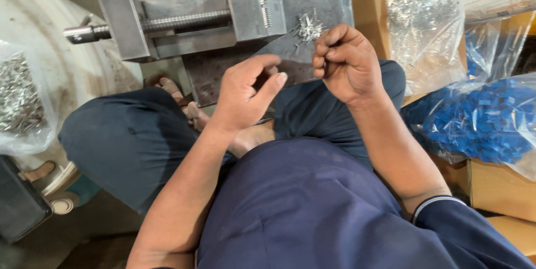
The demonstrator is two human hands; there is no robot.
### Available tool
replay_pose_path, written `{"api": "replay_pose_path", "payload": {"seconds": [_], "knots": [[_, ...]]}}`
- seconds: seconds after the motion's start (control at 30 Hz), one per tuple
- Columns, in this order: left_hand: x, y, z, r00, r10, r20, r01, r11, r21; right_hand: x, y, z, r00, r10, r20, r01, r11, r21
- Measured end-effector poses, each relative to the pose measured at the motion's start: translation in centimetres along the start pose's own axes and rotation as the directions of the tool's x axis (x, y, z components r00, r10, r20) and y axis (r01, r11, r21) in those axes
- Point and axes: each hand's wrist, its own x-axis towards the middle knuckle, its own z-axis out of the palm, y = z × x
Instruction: The person sits on the floor and uses a bench vise to assemble small metal fasteners. They pick up individual pieces from a plastic bag, place them into the vise jaws, and tighten the screw mechanism to secure them before removing the assembled unit.
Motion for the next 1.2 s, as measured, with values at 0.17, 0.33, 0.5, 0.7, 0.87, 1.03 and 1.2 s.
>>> {"api": "replay_pose_path", "payload": {"seconds": [0.17,0.33,0.5,0.7,0.87,1.03,1.2], "knots": [[0.0,-0.1,-0.1,0.995,0.102,0.006,-0.102,0.993,0.051,-0.1,2.7,1.3,0.997,0.019,0.077,-0.025,0.997,0.070],[0.0,-0.6,-0.2,0.996,0.083,-0.017,-0.084,0.994,-0.074,-0.3,5.3,2.5,0.996,0.038,0.085,-0.045,0.996,0.078],[0.0,-0.7,-0.5,1.000,-0.005,0.008,0.007,0.958,-0.285,-0.4,6.3,3.1,0.988,0.020,0.156,-0.036,0.994,0.103],[0.2,-0.2,-0.9,0.997,0.069,0.035,-0.059,0.974,-0.219,-0.4,5.3,3.3,0.985,-0.059,0.162,0.045,0.995,0.085],[0.3,-0.1,-1.0,0.996,0.069,0.063,-0.051,0.966,-0.254,-0.5,5.6,3.4,0.985,-0.049,0.166,0.044,0.998,0.038],[0.2,-0.2,-0.8,0.999,-0.001,0.041,0.012,0.964,-0.264,-0.3,5.9,3.6,0.989,-0.052,0.136,0.051,0.999,0.009],[0.2,-0.5,-0.6,1.000,0.004,0.018,-0.001,0.988,-0.152,-0.2,6.2,3.8,0.993,-0.062,0.102,0.072,0.992,-0.099]]}}
